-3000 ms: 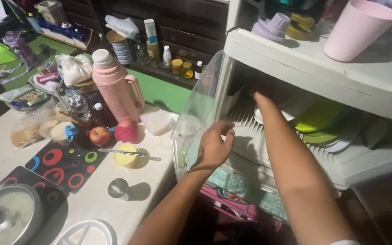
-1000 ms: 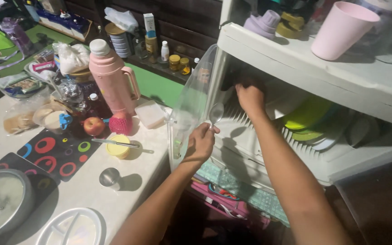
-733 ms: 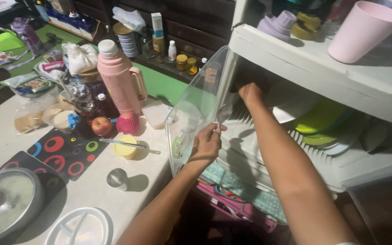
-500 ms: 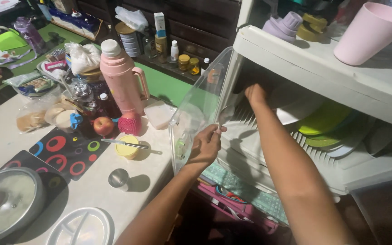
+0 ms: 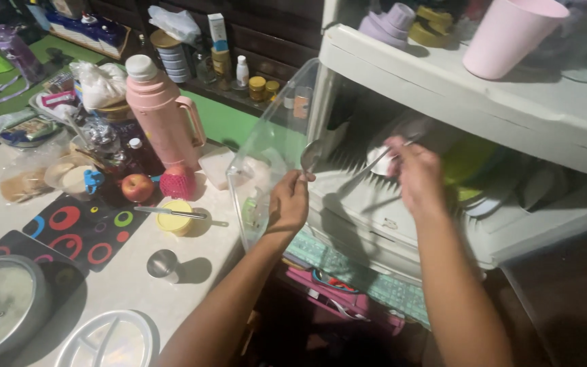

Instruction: The recorder sets the dining table by bringing a rice cooker pot and arranging plates and utensils from a dish rack.

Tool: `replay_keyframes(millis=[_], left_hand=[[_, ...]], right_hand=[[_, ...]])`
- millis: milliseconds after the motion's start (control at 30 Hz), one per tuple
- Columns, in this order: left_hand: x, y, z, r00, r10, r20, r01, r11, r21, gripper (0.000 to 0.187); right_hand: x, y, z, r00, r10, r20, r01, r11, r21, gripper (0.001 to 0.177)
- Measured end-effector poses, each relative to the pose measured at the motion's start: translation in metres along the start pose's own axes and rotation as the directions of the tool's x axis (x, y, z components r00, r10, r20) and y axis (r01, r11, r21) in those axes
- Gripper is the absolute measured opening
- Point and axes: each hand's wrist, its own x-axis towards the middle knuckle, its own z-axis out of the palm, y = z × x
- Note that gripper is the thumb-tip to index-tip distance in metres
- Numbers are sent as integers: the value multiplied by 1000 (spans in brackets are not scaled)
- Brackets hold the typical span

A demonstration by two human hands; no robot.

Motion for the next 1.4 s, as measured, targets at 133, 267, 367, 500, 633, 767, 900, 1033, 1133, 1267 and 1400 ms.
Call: replay_keyframes(millis=[133, 267, 367, 500, 633, 767, 900, 1033, 1133, 1267, 1400], left_hand=[[-3, 31, 17, 933, -337, 126, 348, 934, -85, 27], [-8, 73, 21, 790, -489, 370, 604, 723, -335, 21], [-9, 59, 29, 750, -533, 391, 658, 664, -356, 20], [-8, 29, 31, 777, -506, 375, 629, 658, -414, 24], [-2, 60, 2, 710, -578, 402, 698, 654, -291, 24], [1, 61, -2, 714, -562, 417, 696, 633, -339, 22], [5, 59, -3, 713, -551, 434, 700, 603, -383, 22], [9, 48, -4, 719, -532, 447, 694, 585, -420, 22], [12, 49, -10, 723, -534, 439, 687, 625, -371, 23], [16, 44, -20, 718, -525, 456, 685, 649, -332, 26], [18, 57, -29, 702, -549, 454, 689, 685, -238, 27]], right_hand=[[-43, 5, 23, 950, 207, 233, -184, 976, -120, 19], [-53, 27, 34, 920, 241, 310, -144, 942, -305, 23], [-57, 31, 41, 914, 206, 350, -96, 947, -306, 21], [-52, 8, 48, 919, 181, 351, -83, 957, -277, 19], [4, 15, 36, 943, 142, 301, -16, 923, -384, 25], [100, 63, 17, 971, 20, 236, 191, 524, -830, 31], [196, 131, 20, 818, -260, 513, 501, -117, -858, 38], [246, 144, -8, 906, -236, 351, 380, 89, -921, 46], [236, 154, 64, 921, -251, 298, 358, 247, -900, 44], [223, 146, 87, 944, -242, 226, 316, 452, -834, 42], [204, 130, 85, 968, -214, 130, 238, 626, -743, 39]])
